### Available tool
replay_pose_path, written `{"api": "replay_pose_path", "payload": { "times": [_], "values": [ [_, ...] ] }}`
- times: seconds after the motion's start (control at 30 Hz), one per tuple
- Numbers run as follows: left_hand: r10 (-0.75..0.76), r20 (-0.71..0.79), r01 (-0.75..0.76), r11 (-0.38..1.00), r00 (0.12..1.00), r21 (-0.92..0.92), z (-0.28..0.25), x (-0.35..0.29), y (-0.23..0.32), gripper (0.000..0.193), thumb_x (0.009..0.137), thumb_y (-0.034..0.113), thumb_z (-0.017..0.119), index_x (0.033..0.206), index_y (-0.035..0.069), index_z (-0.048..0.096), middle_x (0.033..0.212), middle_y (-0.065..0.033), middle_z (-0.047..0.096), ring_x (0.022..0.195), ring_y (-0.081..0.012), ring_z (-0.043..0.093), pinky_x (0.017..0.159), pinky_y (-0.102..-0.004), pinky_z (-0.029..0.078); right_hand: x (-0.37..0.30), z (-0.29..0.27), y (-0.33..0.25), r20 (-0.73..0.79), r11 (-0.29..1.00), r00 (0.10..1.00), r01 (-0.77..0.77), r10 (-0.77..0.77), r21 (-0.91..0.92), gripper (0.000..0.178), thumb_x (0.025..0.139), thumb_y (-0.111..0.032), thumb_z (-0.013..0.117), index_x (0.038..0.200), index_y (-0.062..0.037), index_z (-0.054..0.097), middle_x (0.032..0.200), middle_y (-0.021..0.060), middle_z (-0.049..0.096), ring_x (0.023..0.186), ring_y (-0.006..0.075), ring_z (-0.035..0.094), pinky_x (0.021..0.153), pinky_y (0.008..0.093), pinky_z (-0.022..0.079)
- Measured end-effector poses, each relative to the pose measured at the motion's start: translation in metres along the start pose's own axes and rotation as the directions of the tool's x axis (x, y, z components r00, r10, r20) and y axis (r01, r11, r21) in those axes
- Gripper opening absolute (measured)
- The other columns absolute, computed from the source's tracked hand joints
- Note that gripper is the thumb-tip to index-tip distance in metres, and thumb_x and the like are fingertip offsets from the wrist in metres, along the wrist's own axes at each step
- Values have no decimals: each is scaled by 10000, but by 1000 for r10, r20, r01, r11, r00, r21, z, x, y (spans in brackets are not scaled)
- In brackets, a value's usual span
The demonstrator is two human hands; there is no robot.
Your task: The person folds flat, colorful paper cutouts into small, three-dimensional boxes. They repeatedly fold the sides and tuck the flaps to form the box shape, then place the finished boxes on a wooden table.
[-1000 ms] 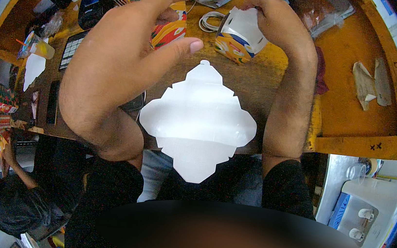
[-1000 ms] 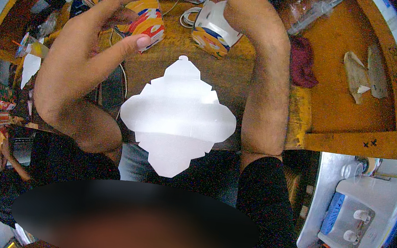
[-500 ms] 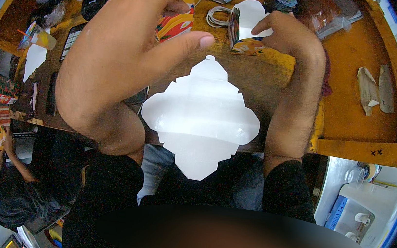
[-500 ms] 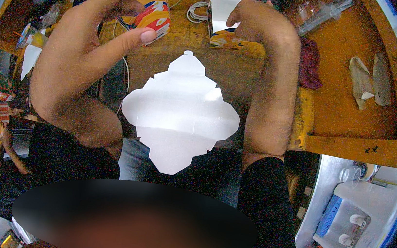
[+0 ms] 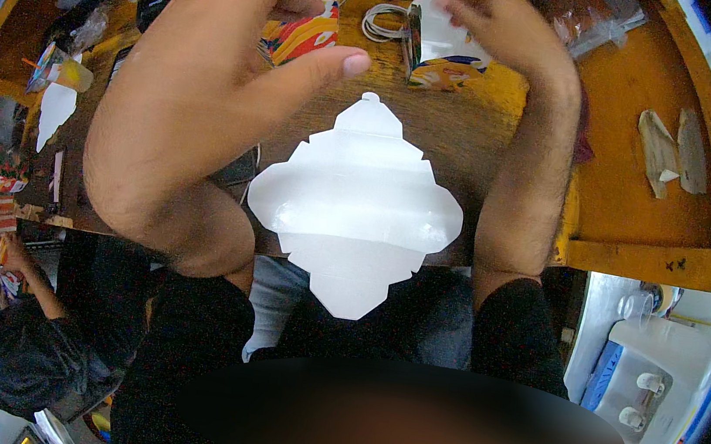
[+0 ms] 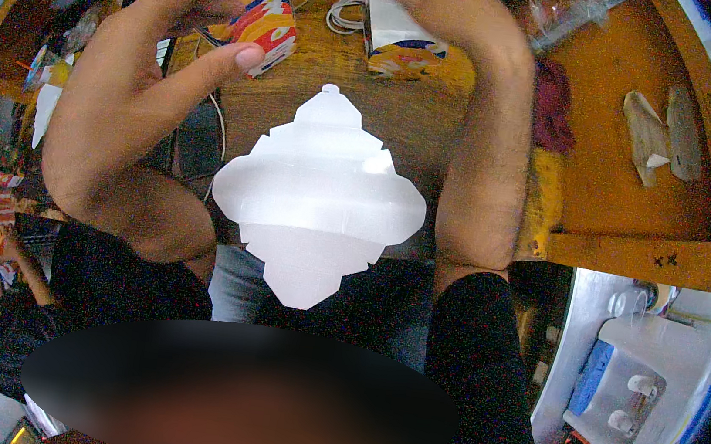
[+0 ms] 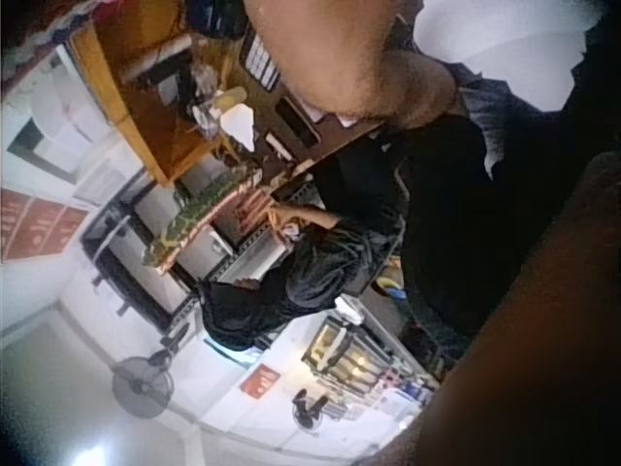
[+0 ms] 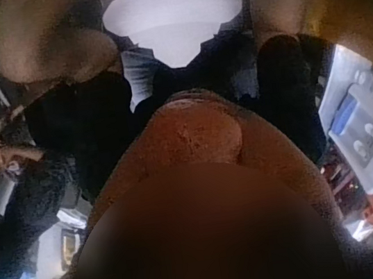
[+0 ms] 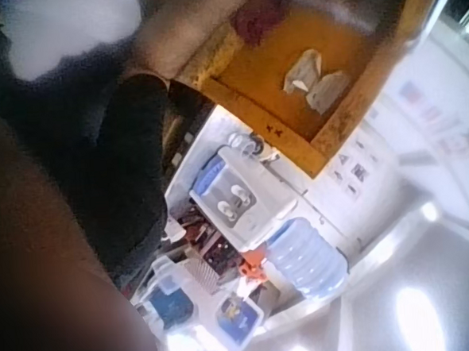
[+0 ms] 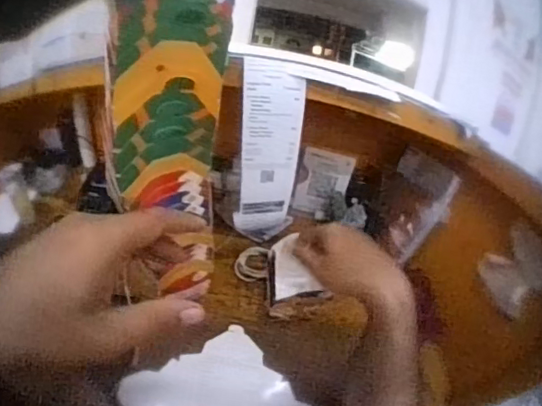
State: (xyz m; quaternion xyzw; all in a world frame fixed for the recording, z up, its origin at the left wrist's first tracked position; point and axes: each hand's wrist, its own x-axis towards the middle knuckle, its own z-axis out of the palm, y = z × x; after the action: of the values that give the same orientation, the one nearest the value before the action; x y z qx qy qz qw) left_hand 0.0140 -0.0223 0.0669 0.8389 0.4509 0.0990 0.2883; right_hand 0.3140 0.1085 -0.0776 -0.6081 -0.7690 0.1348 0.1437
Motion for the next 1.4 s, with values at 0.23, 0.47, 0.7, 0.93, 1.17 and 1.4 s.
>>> {"api": "replay_pose_path", "payload": {
  "times": [0.23, 0.47, 0.7, 0.93, 1.17, 1.4],
  "values": [
    [349, -361, -317, 937, 865, 145, 40, 21, -90, 566, 1022, 163, 796, 1538, 17, 612, 1256, -186, 779, 1232, -254, 730, 1092, -384, 545, -24, -21, 25, -41, 987, 992, -126, 123, -95, 402, 1042, -309, 762, 1321, -20, 759, 1194, 151, 810, 1034, 287, 787, 923, 435, 618],
    [245, -277, -237, 970, 929, 62, 40, 24, -85, 676, 980, 185, 850, 1569, 5, 574, 1305, -192, 761, 1256, -247, 714, 1112, -377, 532, -22, -21, -19, 79, 972, 983, -149, 166, -181, 401, 989, -309, 789, 1186, 39, 786, 1040, 236, 808, 945, 343, 795, 850, 461, 624],
    [432, -265, -400, 901, 862, 168, 62, 62, -90, 1261, 727, 329, 1053, 1714, -18, 348, 1594, -246, 564, 1509, -298, 523, 1269, -411, 398, -67, -61, -69, -64, 964, 998, 5, 13, 266, 362, 1041, -286, 719, 1114, 57, 809, 928, 212, 820, 787, 275, 783, 762, 422, 625],
    [527, -105, -536, 836, 843, -114, 59, 97, -92, 1399, 764, 210, 986, 1774, 13, 37, 1690, -205, 410, 1560, -294, 447, 1306, -422, 360, -102, -77, -90, -98, 817, 992, 118, -75, 565, 389, 1088, -352, 737, 1181, 18, 815, 859, 94, 795, 751, 161, 731, 712, 342, 597],
    [526, -194, -560, 766, 828, -314, 41, 79, -102, 1393, 733, 107, 966, 1771, 29, 41, 1662, -161, 444, 1514, -256, 504, 1234, -427, 465, -114, -88, -56, -198, 737, 877, 476, -438, 479, 358, 1074, -325, 775, 1210, 3, 820, 968, 97, 817, 834, 143, 718, 739, 307, 580],
    [468, -269, -539, 764, 841, -356, 39, 73, -103, 1458, 669, 90, 960, 1766, 11, 4, 1697, -183, 387, 1546, -268, 465, 1226, -435, 481, -122, -86, -58, -373, 650, 880, 470, -293, 597, 266, 1078, -228, 766, 1201, -1, 832, 1010, 103, 830, 876, 148, 744, 786, 305, 601]
  ]
}}
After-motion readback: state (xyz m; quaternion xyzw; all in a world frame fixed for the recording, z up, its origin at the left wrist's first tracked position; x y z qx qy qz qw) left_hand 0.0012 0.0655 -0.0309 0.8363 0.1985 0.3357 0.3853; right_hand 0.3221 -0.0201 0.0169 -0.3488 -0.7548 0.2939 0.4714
